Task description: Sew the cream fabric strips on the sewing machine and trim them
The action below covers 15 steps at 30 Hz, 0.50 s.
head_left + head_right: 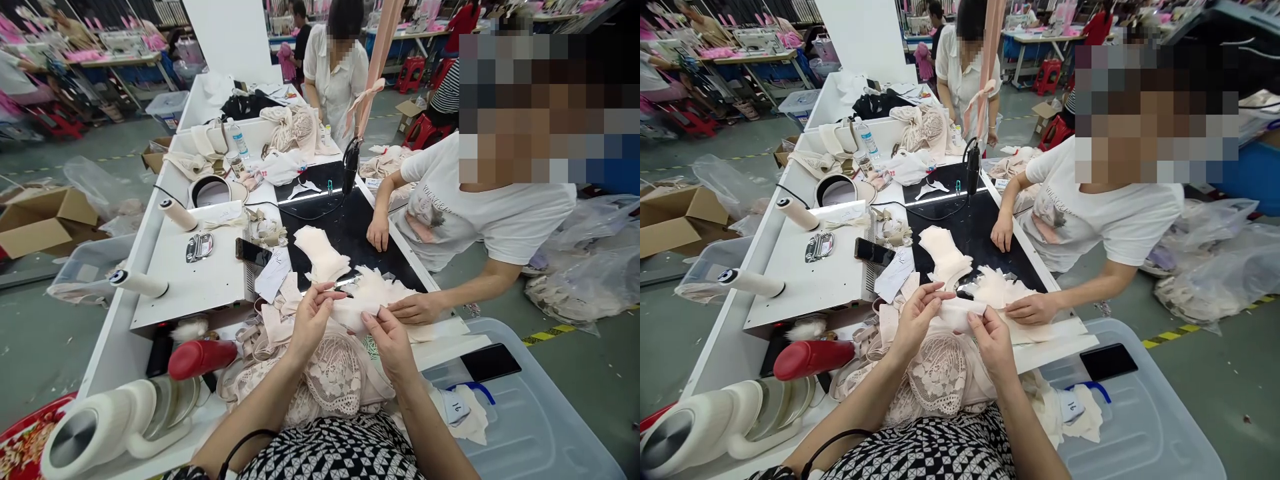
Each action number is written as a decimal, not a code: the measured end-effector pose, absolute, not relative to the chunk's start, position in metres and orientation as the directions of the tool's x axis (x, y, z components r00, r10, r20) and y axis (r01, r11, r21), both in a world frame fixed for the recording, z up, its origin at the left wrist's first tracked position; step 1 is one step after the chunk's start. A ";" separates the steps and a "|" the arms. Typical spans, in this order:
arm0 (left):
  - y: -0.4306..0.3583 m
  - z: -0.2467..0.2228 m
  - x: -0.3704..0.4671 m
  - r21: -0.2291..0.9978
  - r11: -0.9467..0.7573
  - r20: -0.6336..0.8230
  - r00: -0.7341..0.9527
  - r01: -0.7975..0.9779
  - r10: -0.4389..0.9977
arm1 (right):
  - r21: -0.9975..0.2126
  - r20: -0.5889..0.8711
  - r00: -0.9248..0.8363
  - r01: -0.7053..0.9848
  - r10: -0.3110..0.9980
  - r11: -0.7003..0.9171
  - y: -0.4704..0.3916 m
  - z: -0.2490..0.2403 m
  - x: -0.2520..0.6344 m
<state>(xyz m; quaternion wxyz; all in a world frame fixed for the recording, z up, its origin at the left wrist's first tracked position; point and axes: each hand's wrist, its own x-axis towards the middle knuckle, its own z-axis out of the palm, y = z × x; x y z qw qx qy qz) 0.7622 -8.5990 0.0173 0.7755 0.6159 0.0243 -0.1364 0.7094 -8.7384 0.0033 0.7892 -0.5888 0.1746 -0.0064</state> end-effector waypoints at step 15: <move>-8.597 0.018 0.765 0.944 0.236 -0.209 0.971 0.232 -0.116 | -0.942 -0.176 0.805 -0.306 -0.566 -0.142 -8.838 0.043 0.697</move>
